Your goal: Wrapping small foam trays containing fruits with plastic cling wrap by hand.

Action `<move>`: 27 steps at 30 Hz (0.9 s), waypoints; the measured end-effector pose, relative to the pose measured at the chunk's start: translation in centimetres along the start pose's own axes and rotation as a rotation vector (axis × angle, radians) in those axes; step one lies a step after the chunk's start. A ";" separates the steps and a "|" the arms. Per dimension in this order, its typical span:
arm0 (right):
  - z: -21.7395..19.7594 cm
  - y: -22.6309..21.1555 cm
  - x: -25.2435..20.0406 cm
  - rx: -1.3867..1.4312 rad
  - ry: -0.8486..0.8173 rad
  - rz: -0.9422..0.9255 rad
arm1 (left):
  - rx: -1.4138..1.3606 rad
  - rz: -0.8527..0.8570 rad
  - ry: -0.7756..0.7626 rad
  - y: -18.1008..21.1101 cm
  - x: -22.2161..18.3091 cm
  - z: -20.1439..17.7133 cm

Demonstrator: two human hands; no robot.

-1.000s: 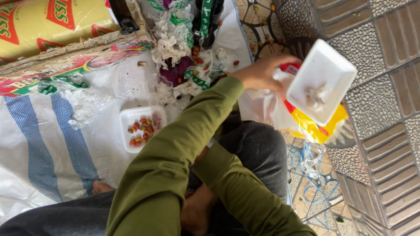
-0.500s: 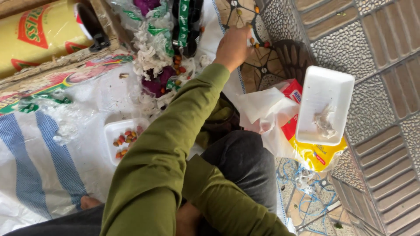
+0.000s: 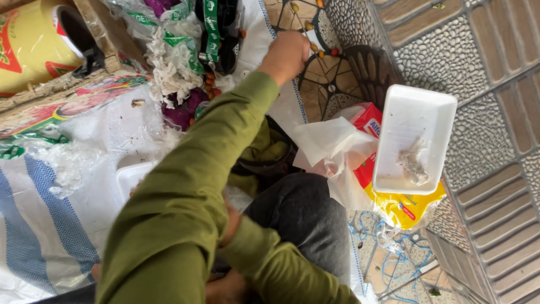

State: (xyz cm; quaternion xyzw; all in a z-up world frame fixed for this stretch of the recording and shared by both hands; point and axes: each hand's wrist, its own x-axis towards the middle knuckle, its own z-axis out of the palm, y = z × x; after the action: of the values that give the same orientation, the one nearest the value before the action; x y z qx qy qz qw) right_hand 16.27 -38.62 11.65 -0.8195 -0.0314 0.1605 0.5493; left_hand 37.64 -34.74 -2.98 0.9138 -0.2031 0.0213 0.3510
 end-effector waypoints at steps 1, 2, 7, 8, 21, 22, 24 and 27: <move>0.2 -0.3 -0.1 0.014 0.010 -0.001 | -0.084 0.136 0.050 0.2 -0.1 -2.0; 0.4 -0.6 -0.2 0.029 0.021 -0.001 | -0.168 0.272 0.097 0.3 -0.1 -4.0; -2.8 -1.2 2.0 0.595 0.247 0.006 | -0.385 0.325 -0.035 5.3 -2.5 -17.2; -4.9 -0.9 3.0 1.119 0.443 0.024 | -0.434 0.363 -0.048 5.9 -3.1 -18.7; -3.9 6.6 9.2 1.728 0.426 0.096 | -0.161 0.068 0.184 0.7 2.9 -10.7; -4.3 6.9 9.2 1.719 0.475 0.163 | -0.160 0.069 0.182 1.3 3.3 -10.6; -5.2 6.9 8.9 1.705 0.528 0.216 | -0.162 0.079 0.185 2.1 5.1 -10.1; -5.8 6.2 7.9 1.725 0.586 0.223 | -0.160 0.074 0.184 2.1 8.1 -9.0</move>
State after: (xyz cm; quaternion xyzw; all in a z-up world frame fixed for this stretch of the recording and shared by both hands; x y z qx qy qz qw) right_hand 24.68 -44.49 6.21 -0.1318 0.3192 -0.0335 0.9379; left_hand 45.19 -33.17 6.64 0.8689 -0.2049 0.1018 0.4389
